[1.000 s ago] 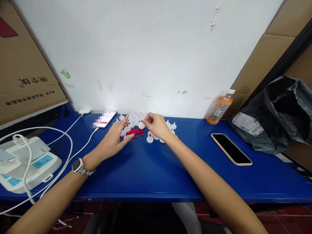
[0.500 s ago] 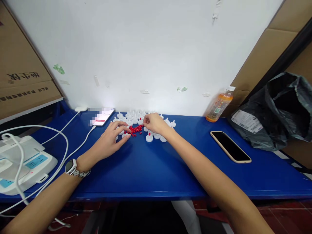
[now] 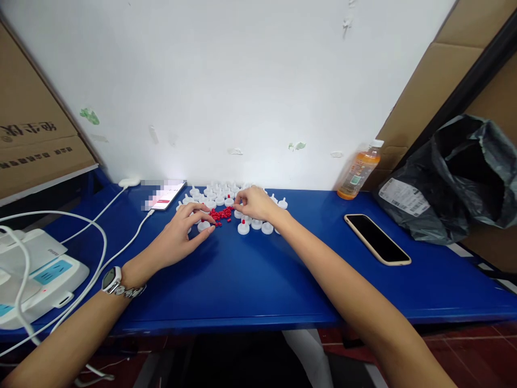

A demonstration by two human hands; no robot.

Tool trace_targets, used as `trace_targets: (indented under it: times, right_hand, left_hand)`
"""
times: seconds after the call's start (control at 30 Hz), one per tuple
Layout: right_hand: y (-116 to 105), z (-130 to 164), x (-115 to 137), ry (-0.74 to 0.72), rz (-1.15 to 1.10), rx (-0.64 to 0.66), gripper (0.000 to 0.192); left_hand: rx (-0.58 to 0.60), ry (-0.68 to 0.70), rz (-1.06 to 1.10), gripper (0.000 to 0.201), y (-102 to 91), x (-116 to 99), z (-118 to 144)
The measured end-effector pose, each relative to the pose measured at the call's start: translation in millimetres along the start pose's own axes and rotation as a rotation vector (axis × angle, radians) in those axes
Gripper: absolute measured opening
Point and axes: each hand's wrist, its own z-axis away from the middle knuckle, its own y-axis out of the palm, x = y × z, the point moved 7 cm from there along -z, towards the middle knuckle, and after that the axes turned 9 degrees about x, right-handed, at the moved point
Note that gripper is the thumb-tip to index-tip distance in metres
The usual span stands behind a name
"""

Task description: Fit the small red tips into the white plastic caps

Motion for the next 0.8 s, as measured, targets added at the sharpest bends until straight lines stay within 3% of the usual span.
trace_targets:
  times: [0.13,0.33,0.43,0.53,0.67,0.73,0.8]
  right_hand:
    - [-14,-1,-12,0.124,0.106,-0.086,0.02]
    - [-6,-11,-21,0.171,0.09,-0.016,0.011]
    - [-16,-2,-4,0.118,-0.012,-0.169,0.012]
    - [-22,15,30,-0.009,-0.142,-0.306,0.013]
    - [-5,27,69,-0.15,-0.386,-0.184,0.019]
    - [1,24,71,-0.151,-0.437,-0.131,0.026]
    - [-1,16,57,-0.087,-0.387,-0.161,0.033]
  left_hand:
    - [-0.018,0.003,0.003,0.019,-2.0,-3,0]
    - [-0.045,0.004,-0.016,0.018,-3.1,-3,-1]
    - [-0.069,-0.004,-0.025,0.019,-4.6,-3,-1]
    - [-0.124,-0.012,-0.044,0.026,-8.2,-6,-1]
    - [-0.126,-0.025,-0.052,0.038,-6.2,-6,0]
    - [-0.069,-0.046,-0.05,0.036,-0.6,-2,0]
    - [-0.037,-0.072,-0.042,0.037,3.0,1,0]
